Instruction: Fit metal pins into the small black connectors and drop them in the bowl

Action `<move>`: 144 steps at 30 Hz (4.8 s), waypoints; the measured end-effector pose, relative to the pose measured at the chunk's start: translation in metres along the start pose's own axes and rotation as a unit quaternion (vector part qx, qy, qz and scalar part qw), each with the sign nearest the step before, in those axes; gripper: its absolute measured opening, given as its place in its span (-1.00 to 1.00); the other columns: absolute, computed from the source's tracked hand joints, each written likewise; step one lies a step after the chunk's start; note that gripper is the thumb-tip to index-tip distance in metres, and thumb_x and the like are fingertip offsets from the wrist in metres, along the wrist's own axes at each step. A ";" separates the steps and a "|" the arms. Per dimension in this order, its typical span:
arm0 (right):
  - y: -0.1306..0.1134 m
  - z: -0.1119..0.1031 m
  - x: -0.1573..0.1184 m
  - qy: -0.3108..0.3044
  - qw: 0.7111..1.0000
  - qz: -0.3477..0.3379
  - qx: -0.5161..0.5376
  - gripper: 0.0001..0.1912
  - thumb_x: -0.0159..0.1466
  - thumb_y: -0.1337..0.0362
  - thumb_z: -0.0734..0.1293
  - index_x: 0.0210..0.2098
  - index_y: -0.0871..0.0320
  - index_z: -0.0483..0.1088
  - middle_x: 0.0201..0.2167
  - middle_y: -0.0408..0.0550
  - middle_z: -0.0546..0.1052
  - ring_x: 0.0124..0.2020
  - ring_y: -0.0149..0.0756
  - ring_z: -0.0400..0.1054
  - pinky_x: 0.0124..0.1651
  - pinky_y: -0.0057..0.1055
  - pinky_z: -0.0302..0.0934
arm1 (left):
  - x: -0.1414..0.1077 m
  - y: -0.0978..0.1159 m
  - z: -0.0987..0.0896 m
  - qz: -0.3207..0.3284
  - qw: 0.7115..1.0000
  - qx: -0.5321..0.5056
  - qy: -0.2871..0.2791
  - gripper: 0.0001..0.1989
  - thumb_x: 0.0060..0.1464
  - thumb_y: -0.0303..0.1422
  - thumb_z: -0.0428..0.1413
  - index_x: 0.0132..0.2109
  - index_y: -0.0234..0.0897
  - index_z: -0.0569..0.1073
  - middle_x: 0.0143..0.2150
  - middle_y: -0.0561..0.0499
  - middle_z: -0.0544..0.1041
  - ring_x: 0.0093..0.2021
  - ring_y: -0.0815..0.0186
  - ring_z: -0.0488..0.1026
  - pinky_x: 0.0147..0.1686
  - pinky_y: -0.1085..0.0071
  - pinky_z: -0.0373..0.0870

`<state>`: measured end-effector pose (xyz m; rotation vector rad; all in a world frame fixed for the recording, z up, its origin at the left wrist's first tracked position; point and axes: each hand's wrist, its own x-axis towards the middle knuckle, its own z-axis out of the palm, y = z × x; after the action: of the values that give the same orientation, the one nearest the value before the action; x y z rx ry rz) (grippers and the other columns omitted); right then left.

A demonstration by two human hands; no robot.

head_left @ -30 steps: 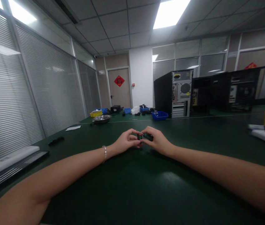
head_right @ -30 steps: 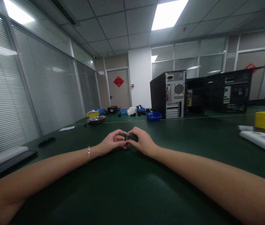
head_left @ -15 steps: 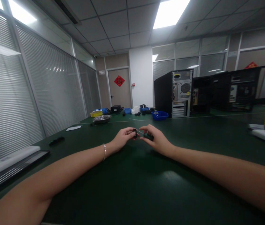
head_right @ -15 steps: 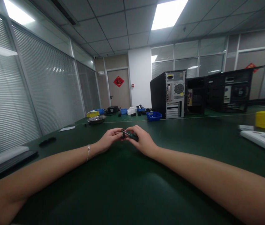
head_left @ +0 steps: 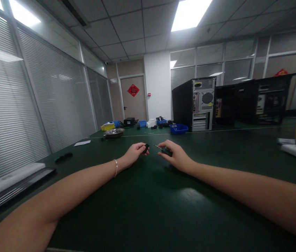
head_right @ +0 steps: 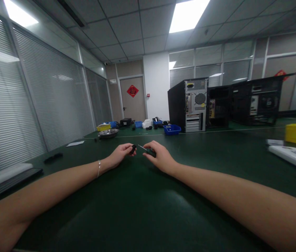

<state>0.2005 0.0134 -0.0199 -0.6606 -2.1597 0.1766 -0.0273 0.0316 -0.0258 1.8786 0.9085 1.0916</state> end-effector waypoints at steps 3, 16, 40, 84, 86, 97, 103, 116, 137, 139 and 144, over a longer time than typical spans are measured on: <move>0.000 0.000 0.000 -0.005 1.000 0.000 -0.002 -0.79 0.19 0.31 0.31 -0.16 0.14 0.36 -0.27 -0.06 0.39 -0.26 -0.30 0.28 -0.25 -0.40 0.19 | 0.000 0.001 -0.001 0.002 1.000 0.013 0.007 -0.69 0.09 -0.21 -0.01 -0.21 -0.40 0.42 -0.33 -0.08 0.45 -0.31 0.31 0.35 -0.25 0.38 0.26; 0.007 0.001 0.000 -0.047 0.998 0.044 -0.019 -0.73 0.23 0.21 0.26 -0.08 0.11 0.33 -0.22 -0.04 0.38 -0.24 -0.28 0.28 -0.23 -0.37 0.19 | -0.008 0.008 0.010 0.004 0.997 0.069 -0.025 -0.60 0.07 -0.17 0.01 0.00 -0.30 0.34 -0.37 0.01 0.36 -0.40 0.38 0.26 -0.40 0.46 0.20; 0.004 -0.001 -0.001 -0.077 0.997 0.010 -0.030 -0.70 0.21 0.30 0.27 -0.04 0.04 0.36 -0.23 -0.07 0.38 -0.31 -0.32 0.28 -0.25 -0.40 0.19 | -0.011 0.018 0.011 0.045 0.998 0.041 -0.009 -0.71 0.01 -0.30 0.10 -0.11 -0.32 0.46 -0.20 -0.09 0.49 -0.23 0.27 0.42 -0.15 0.30 0.34; 0.006 0.002 0.000 -0.071 0.997 0.020 -0.014 -0.70 0.23 0.30 0.25 -0.03 0.08 0.34 -0.24 -0.05 0.39 -0.29 -0.31 0.28 -0.24 -0.40 0.18 | -0.005 0.005 0.015 -0.033 0.993 -0.108 0.015 -0.74 -0.08 -0.39 0.17 -0.18 -0.38 0.44 -0.21 -0.08 0.44 -0.24 0.34 0.36 -0.19 0.39 0.27; 0.006 0.003 0.000 -0.074 0.997 0.020 -0.010 -0.69 0.23 0.30 0.25 -0.02 0.08 0.33 -0.23 -0.04 0.39 -0.29 -0.30 0.27 -0.24 -0.40 0.18 | -0.006 0.007 0.017 -0.043 0.994 -0.096 0.016 -0.73 -0.09 -0.38 0.18 -0.18 -0.40 0.43 -0.28 -0.05 0.43 -0.30 0.38 0.34 -0.26 0.44 0.25; 0.003 0.002 0.001 -0.098 0.995 0.021 0.002 -0.70 0.23 0.27 0.25 -0.04 0.11 0.35 -0.20 -0.02 0.41 -0.26 -0.28 0.28 -0.23 -0.38 0.20 | -0.010 0.011 0.016 -0.025 0.999 0.020 0.033 -0.61 -0.10 -0.38 0.19 -0.06 -0.30 0.38 -0.30 0.02 0.38 -0.44 0.46 0.27 -0.44 0.51 0.20; 0.004 0.002 0.001 -0.100 0.995 0.024 0.006 -0.72 0.23 0.26 0.25 -0.06 0.12 0.36 -0.20 -0.03 0.41 -0.25 -0.28 0.29 -0.23 -0.38 0.20 | -0.008 0.003 0.017 -0.034 0.993 -0.110 0.032 -0.61 -0.10 -0.47 0.20 -0.08 -0.33 0.33 -0.01 -0.15 0.33 -0.21 0.33 0.41 -0.19 0.32 0.35; 0.008 0.001 0.000 -0.094 0.990 0.085 0.062 -0.69 0.23 0.22 0.25 -0.04 0.11 0.35 -0.11 -0.04 0.41 -0.12 -0.23 0.28 -0.07 -0.29 0.18 | -0.008 0.010 0.019 -0.087 0.988 -0.122 0.040 -0.68 0.00 -0.61 0.02 -0.05 -0.36 0.30 -0.01 -0.20 0.39 -0.26 0.37 0.45 -0.22 0.37 0.38; 0.010 0.005 -0.001 -0.069 0.974 0.189 0.101 -0.65 0.23 0.17 0.24 -0.02 0.15 0.36 -0.21 -0.03 0.46 -0.26 -0.24 0.33 -0.22 -0.33 0.23 | -0.007 0.005 0.018 -0.077 0.991 -0.105 0.010 -0.75 0.02 -0.55 0.02 -0.11 -0.31 0.25 -0.08 -0.17 0.45 -0.30 0.38 0.44 -0.25 0.37 0.35; 0.011 0.005 -0.001 -0.074 0.979 0.163 0.096 -0.67 0.23 0.20 0.25 -0.03 0.13 0.37 -0.16 -0.02 0.45 -0.16 -0.20 0.31 -0.12 -0.29 0.21 | -0.006 0.003 0.019 -0.077 0.991 -0.113 0.016 -0.78 0.00 -0.59 0.01 -0.16 -0.32 0.26 -0.08 -0.16 0.44 -0.31 0.40 0.44 -0.26 0.38 0.35; 0.020 0.006 -0.002 -0.083 0.992 0.093 0.022 -0.65 0.21 0.23 0.27 0.00 0.07 0.35 -0.16 -0.03 0.43 -0.19 -0.23 0.30 -0.13 -0.30 0.20 | -0.006 -0.001 0.019 -0.062 0.993 -0.100 0.028 -0.81 -0.04 -0.57 0.06 -0.22 -0.35 0.30 -0.18 -0.09 0.41 -0.31 0.38 0.44 -0.26 0.39 0.35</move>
<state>0.2043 0.0299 -0.0316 -0.8485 -2.2438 0.3888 -0.0127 0.0217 -0.0349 1.6139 0.8989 1.1212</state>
